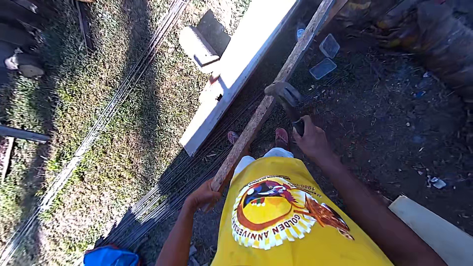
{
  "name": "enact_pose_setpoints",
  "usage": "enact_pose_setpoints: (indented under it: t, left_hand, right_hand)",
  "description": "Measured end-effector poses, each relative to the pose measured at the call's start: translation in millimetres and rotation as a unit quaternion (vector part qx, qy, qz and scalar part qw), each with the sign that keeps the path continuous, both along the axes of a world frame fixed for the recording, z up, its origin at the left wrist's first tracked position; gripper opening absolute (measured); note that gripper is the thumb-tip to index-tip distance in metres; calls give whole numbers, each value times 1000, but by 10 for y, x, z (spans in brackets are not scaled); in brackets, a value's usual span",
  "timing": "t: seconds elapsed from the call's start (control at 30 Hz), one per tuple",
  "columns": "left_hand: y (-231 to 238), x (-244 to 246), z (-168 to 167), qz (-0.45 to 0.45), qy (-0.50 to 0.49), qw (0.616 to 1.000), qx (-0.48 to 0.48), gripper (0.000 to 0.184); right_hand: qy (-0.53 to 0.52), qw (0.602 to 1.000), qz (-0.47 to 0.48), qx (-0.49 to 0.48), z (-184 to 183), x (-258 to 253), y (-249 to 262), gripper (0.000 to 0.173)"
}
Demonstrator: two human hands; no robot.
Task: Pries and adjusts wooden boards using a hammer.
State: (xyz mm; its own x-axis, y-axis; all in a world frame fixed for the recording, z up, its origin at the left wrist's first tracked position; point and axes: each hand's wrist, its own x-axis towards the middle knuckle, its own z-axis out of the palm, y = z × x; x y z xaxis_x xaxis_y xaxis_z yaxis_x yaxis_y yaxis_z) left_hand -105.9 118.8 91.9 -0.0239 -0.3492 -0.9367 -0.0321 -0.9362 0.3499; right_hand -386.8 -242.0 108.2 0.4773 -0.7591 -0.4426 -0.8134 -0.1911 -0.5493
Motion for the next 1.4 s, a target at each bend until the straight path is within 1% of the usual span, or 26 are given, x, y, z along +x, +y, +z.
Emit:
enact_pose_setpoints:
  t: [0.07, 0.1, 0.13, 0.23, 0.3, 0.37, 0.43, 0.47, 0.53, 0.57, 0.6, 0.63, 0.67, 0.7, 0.73, 0.77, 0.83, 0.93, 1.03, 1.1, 1.13, 1.2, 1.27, 1.3, 1.33, 1.4]
  left_hand:
    - [43, -35, -57, -28, -24, 999, 1, 72]
    - [41, -20, -87, -37, -28, 999, 0, 70]
    - [20, -6, -108, -31, -24, 999, -7, 68]
    - [51, -68, -103, -16, 0, 1000, -16, 69]
    - [58, -47, -128, -13, -1, 1000, -15, 72]
    - [65, -9, -105, -13, -1, 1000, -13, 73]
    - [37, 12, -75, -15, 1, 1000, -15, 74]
    - [19, 20, -70, -14, 1, 1000, -15, 74]
    - [-10, 49, -66, -18, 0, 1000, -9, 75]
    - [-16, 65, -58, -21, 1, 1000, -6, 75]
    - [-15, 75, -48, -25, 3, 1000, -5, 74]
    - [-1, 65, -44, -30, 5, 1000, -3, 74]
    - [26, 28, -58, -34, 6, 999, -2, 74]
    - [56, 0, -90, -33, -1, 999, -2, 74]
    - [21, 34, -115, -28, -1, 1000, -6, 71]
    - [-27, 58, -117, -15, 9, 1000, -11, 67]
    - [-6, -10, -60, -2, 35, 999, -2, 64]
    - [-57, 24, -59, -6, 28, 1000, -8, 70]
    - [-32, 91, -51, -7, 19, 1000, -5, 77]
    - [-51, 104, -69, -4, 13, 1000, -7, 78]
    - [-54, 105, -71, -9, 7, 1000, -5, 78]
    - [-65, 102, -49, -31, -13, 999, 4, 78]
    - [-61, 57, -45, -75, -45, 996, 22, 78]
    - [-39, 25, -72, -90, -61, 994, 31, 79]
    - [-37, 17, -115, -90, -68, 993, 31, 78]
    - [9, -26, -170, -64, -57, 996, 14, 74]
  right_hand:
    - [81, 991, 30, 101, -435, 31, -37, 44]
    - [89, 988, 25, 124, -491, 59, -61, 44]
    - [82, 988, 10, 131, -428, 106, -108, 42]
    - [39, 995, -39, 88, 68, 127, -160, 40]
    - [-14, 997, -75, 29, 478, 176, -216, 42]
    - [-88, 988, -121, -43, 800, 194, -208, 42]
    - [-166, 967, -163, -105, 988, 195, -170, 39]
    - [-200, 956, -176, -123, 987, 194, -142, 37]
    - [-212, 954, -171, -127, 744, 167, -39, 38]
    - [-173, 968, -147, -105, 498, 137, 27, 42]
    - [-105, 987, -107, -62, 173, 100, 75, 45]
    - [-18, 998, -60, 11, -168, 69, 84, 48]
    - [58, 995, -16, 85, -446, 48, 57, 50]
    - [98, 987, 4, 130, -590, 44, 13, 50]
    - [109, 983, 4, 145, -570, 92, -66, 49]
    - [105, 985, -6, 138, -434, 160, -170, 47]
    - [72, 993, -41, 85, -83, 161, -204, 44]
    - [-8, 995, -95, -21, 441, 292, -350, 44]
    - [-77, 984, -129, -93, 709, 351, -321, 42]
    - [-92, 983, -125, -96, 591, 331, -240, 40]
    - [-82, 988, -107, -80, 403, 294, -175, 40]
    - [6, 999, -39, 23, -122, 186, -60, 47]
    - [100, 985, 20, 138, -587, 98, -20, 54]
    - [108, 980, 20, 163, -688, 67, -6, 53]
    - [99, 980, 5, 173, -674, 73, -36, 50]
    - [75, 982, -34, 168, -469, 95, -192, 43]
